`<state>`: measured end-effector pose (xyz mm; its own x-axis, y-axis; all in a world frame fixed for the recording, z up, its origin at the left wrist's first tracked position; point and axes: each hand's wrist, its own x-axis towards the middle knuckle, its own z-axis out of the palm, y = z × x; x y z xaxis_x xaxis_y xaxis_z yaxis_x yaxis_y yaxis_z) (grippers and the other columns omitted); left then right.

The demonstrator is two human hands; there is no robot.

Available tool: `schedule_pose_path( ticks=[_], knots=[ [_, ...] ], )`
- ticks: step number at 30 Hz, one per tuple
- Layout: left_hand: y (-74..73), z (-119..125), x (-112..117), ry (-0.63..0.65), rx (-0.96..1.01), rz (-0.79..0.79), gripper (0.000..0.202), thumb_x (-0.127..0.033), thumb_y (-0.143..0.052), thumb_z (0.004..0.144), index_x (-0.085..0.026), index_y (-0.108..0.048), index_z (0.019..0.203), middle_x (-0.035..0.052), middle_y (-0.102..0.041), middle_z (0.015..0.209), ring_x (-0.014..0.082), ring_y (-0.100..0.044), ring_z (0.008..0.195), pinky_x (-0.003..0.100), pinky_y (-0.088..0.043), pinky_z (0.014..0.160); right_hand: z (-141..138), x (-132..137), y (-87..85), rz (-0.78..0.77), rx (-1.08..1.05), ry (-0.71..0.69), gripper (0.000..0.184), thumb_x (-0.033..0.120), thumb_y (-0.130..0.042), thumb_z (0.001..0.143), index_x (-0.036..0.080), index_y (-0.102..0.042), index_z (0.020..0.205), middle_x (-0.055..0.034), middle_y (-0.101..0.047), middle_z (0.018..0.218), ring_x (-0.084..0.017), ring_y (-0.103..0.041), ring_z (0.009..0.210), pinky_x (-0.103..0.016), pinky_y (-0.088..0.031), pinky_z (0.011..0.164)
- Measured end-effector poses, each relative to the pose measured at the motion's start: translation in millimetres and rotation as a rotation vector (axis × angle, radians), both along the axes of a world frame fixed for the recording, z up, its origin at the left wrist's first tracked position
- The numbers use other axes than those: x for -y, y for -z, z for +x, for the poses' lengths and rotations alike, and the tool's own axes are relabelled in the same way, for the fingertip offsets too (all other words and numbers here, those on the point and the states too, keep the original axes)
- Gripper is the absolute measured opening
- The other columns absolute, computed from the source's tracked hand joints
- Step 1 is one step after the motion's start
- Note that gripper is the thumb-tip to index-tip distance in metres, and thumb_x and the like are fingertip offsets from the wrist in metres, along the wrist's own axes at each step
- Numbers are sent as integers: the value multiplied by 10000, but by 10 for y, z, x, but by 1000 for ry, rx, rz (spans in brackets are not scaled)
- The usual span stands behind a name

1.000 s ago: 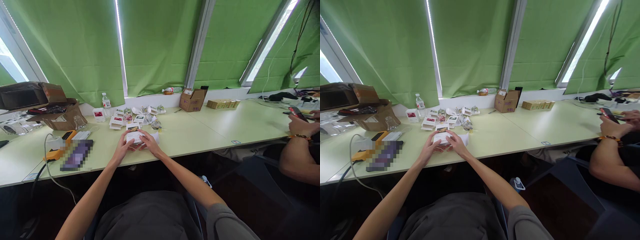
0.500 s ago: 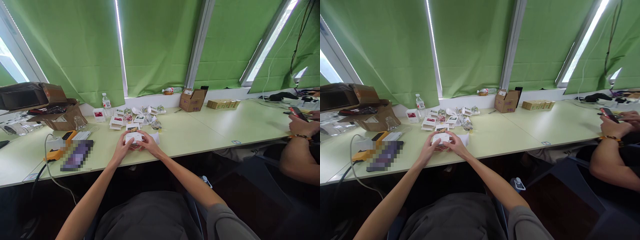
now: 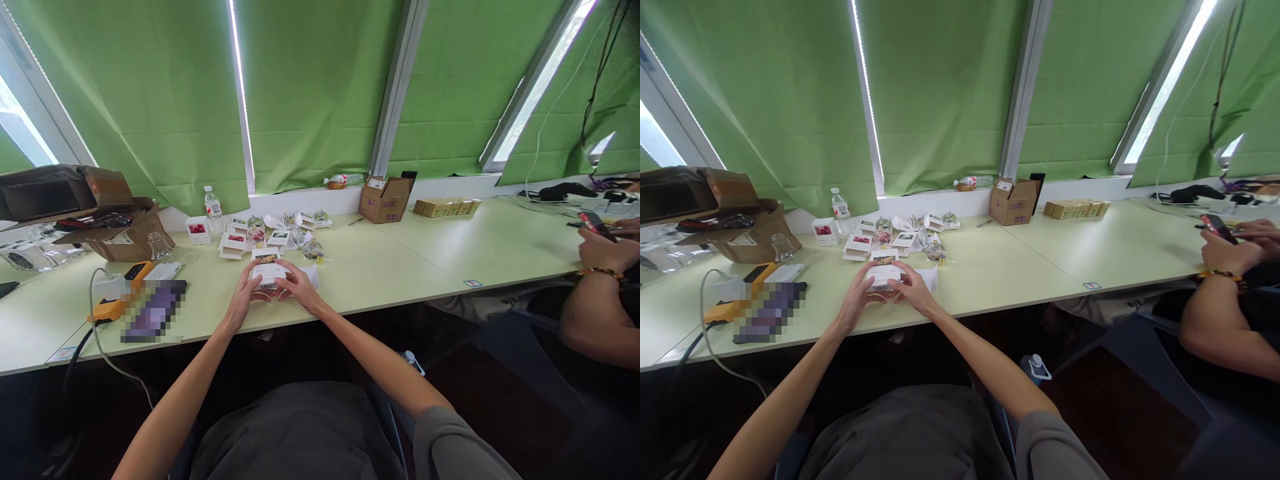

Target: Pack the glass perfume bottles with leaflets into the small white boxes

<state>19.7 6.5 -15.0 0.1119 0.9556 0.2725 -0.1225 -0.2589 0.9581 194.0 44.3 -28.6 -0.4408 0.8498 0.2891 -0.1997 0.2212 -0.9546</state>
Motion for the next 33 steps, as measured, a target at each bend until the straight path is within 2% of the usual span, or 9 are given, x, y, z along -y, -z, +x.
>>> schedule_pose_path(
  ticks=[19,33],
  knots=[
    [-21,30,22,-59,-34,-20,600,-468,-556,854,-196,-395,1364,70,-681,887,183,-659,633,349,-567,621,-6,-9,5,-13,5,0,769,372,-661,814,280,-307,1490,-65,-660,1056,-158,-637,708,-304,-572,616],
    [-33,40,33,-91,-48,-14,585,-467,-571,848,-203,-420,1348,70,-675,936,175,-663,649,325,-570,615,-6,26,-20,-12,30,-3,795,390,-643,823,294,-252,1508,-53,-663,1057,-159,-637,715,-306,-570,627]
  ],
)
